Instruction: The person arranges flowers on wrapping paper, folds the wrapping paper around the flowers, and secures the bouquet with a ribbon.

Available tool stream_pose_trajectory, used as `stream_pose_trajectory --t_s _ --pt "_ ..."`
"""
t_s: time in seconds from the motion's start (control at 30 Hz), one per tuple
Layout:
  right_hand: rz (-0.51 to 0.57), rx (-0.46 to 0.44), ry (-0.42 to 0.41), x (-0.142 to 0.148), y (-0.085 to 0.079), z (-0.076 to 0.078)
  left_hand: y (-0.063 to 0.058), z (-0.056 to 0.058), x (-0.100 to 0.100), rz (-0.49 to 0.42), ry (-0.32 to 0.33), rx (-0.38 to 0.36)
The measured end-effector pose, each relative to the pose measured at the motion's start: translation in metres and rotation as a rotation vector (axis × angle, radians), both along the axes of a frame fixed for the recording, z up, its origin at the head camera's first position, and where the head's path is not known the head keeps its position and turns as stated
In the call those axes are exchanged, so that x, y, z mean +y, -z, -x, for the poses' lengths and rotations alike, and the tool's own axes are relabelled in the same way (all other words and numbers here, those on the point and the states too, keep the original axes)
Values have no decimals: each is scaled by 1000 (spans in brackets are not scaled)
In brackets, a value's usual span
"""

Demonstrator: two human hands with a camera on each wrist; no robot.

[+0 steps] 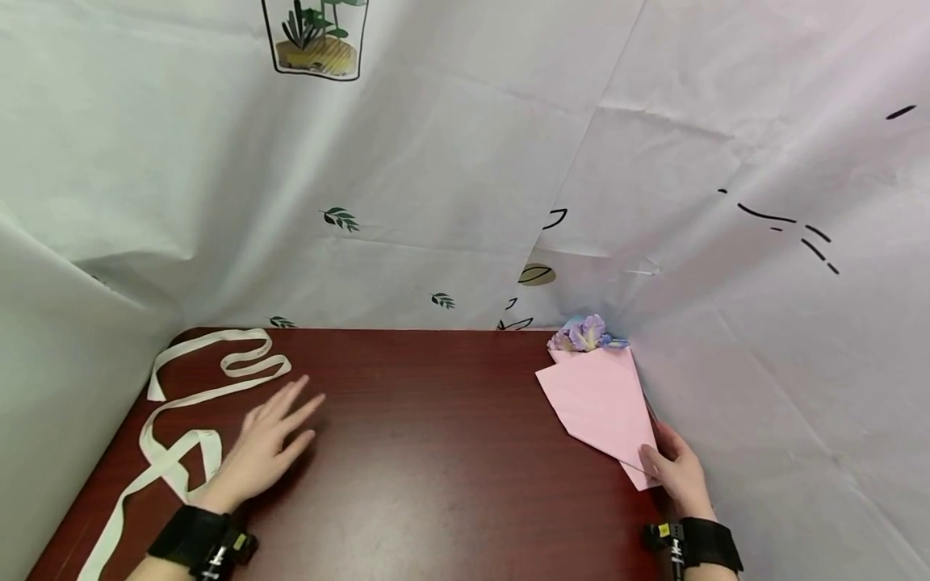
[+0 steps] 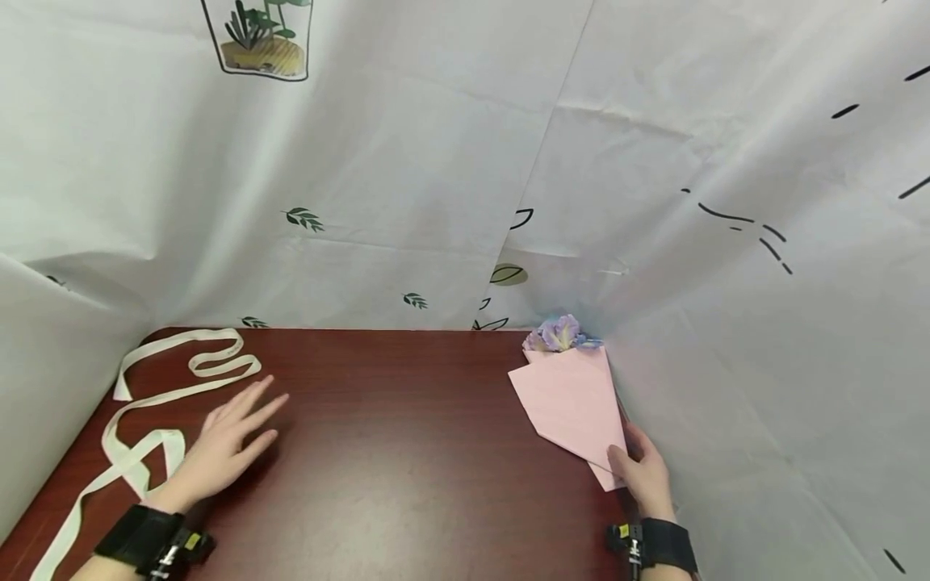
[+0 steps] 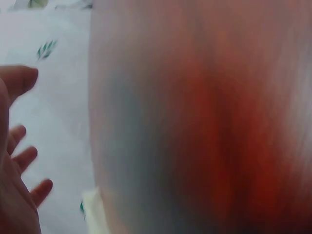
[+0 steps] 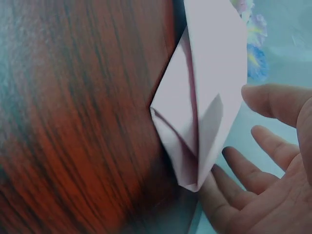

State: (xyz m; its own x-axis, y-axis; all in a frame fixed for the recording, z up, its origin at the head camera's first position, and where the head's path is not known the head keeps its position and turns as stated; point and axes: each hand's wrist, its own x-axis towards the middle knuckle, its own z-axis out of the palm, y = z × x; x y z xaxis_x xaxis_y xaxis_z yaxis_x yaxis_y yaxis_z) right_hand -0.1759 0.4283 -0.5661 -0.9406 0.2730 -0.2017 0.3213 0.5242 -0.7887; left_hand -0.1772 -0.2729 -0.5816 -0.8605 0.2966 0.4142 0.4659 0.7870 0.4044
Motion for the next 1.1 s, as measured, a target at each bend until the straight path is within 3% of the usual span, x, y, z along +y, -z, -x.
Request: stream_pose_trajectory --t_s 0.07,0.17,0.27,0.4,0.57,0.83,1.0,1.1 --pt "-43 1 7 -3 -3 -1 -6 0 -17 14 -90 13" --pt "-108 24 30 -8 -8 -2 -13 0 -48 26 -242 -37" --pt "-169 64 63 -15 -13 -5 -20 -2 -78 34 -376 -144" --pt "-232 126 78 -27 -22 -8 -28 -4 -111 50 -484 -274" --pt "-259 218 55 -42 -32 -10 -28 -8 -132 51 -529 -346" --pt "-275 325 19 -61 -39 -8 -19 -10 -136 46 -529 -380" --pt "-318 369 4 -69 -37 -6 -17 -6 -136 27 -554 -358" --pt "-310 392 -7 -73 -38 -4 -15 2 -136 34 -557 -305"
